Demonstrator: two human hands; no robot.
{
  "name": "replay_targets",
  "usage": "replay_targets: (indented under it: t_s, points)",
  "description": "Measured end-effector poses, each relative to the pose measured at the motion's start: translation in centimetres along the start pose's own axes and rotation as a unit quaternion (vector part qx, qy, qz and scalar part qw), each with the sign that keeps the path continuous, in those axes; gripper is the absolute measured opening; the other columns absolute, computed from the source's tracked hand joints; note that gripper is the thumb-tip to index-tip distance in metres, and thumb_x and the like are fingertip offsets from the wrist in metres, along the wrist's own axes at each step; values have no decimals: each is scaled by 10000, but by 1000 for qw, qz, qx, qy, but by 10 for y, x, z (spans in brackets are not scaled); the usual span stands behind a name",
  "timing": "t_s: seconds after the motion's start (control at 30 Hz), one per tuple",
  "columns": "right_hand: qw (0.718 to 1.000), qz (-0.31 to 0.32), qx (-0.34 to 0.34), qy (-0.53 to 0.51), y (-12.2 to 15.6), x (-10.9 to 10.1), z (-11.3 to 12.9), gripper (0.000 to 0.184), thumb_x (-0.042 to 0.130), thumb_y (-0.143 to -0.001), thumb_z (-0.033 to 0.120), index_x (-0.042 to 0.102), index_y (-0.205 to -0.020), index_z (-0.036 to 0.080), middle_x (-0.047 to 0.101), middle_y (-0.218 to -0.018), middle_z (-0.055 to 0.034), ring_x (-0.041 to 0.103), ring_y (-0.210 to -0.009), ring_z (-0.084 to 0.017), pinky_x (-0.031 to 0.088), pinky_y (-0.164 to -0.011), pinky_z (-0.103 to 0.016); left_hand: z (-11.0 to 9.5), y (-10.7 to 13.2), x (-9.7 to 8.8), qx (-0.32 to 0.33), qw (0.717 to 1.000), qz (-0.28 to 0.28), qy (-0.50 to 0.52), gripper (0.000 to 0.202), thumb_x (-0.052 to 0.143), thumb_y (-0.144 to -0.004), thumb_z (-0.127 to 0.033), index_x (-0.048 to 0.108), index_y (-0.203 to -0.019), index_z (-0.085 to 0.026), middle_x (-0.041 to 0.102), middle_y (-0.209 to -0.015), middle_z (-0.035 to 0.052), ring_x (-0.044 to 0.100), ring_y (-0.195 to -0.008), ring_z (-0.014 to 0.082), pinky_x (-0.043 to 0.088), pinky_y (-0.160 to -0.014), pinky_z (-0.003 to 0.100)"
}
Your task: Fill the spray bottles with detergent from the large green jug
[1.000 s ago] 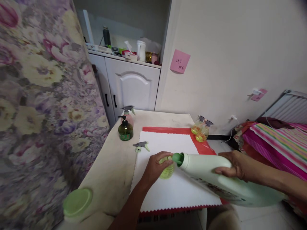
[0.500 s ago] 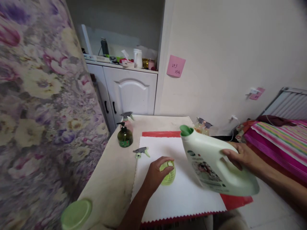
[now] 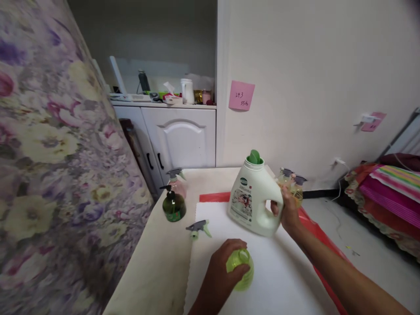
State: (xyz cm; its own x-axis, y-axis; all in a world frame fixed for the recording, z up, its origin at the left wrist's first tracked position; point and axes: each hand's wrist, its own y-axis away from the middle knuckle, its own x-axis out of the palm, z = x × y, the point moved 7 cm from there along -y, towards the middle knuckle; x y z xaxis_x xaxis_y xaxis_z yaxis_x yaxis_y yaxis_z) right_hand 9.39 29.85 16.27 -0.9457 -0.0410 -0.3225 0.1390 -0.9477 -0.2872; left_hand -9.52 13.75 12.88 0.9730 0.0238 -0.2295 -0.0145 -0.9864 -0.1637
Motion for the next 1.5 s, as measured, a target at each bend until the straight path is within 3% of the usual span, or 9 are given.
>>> replay_targets:
  t_s: [0.37,0.5,0.63,0.73,0.9,1.0,1.2,1.37,1.5]
  points:
    - [994,-43,6,-104,-13,22,-47,694,204,-944,594,452,-412,222,441,-370,19,451,-403,-136,418,-538,-282,9,1,-3,-37,999,26,0,346,707,-691,-195,694,-1023,-289,684,-1130,26,580,-1120,260,389,-1023,353]
    - [993,-51,9,-106,-7,11,-47,581,309,-927,588,597,-613,193,614,-581,-9,575,-569,-167,471,-602,-290,4,0,-5,-40,998,42,-12,398,700,-687,-174,690,-1067,-289,670,-1176,31,566,-1146,260,378,-1039,358]
    - [990,-89,20,-105,26,-15,-48,349,548,-853,522,598,-1004,212,670,-1025,-56,618,-966,-231,507,-816,-353,0,1,-5,-24,998,50,-26,413,683,-700,-182,676,-1102,-276,655,-1210,44,554,-1167,259,378,-1050,369]
    - [990,-90,45,-100,74,-24,-56,352,633,-804,490,587,-1016,213,679,-1017,-81,632,-995,-275,510,-855,-417,-1,2,-5,-2,998,55,-35,442,678,-712,-176,657,-1142,-275,637,-1242,45,539,-1192,252,368,-1065,374]
    - [995,49,66,-62,154,16,-58,313,682,-786,380,611,-1061,249,682,-1104,-86,628,-1044,-297,489,-926,-464,-1,4,-6,27,997,58,-49,466,672,-741,-194,624,-1201,-254,615,-1281,53,523,-1217,239,354,-1083,370]
    - [994,86,40,-61,176,42,-44,480,733,-736,292,576,-1189,278,619,-1254,-78,577,-1147,-299,464,-987,-459,3,6,-7,27,997,61,-36,438,642,-797,-279,602,-1230,-230,603,-1310,65,525,-1227,233,367,-1077,372]
    - [992,87,9,-90,170,77,-35,755,805,-622,229,498,-1308,293,547,-1367,-64,483,-1277,-298,348,-1108,-477,24,9,-30,-15,999,-30,9,413,447,-917,-434,590,-1211,-182,671,-1207,101,603,-1143,219,445,-1003,369]
    - [987,84,28,-131,167,97,-56,813,813,-597,239,476,-1336,284,533,-1402,-65,464,-1307,-305,337,-1119,-465,43,20,-73,-70,973,-127,-177,299,392,-912,-331,603,-1061,-180,713,-1010,81,680,-918,197,500,-836,323]
    - [991,66,37,-114,172,101,-66,808,801,-610,273,471,-1348,262,537,-1400,-75,460,-1313,-305,330,-1121,-472,57,32,-92,-123,938,-147,-288,165,449,-870,-228,606,-913,-205,697,-956,86,643,-963,234,443,-869,362]
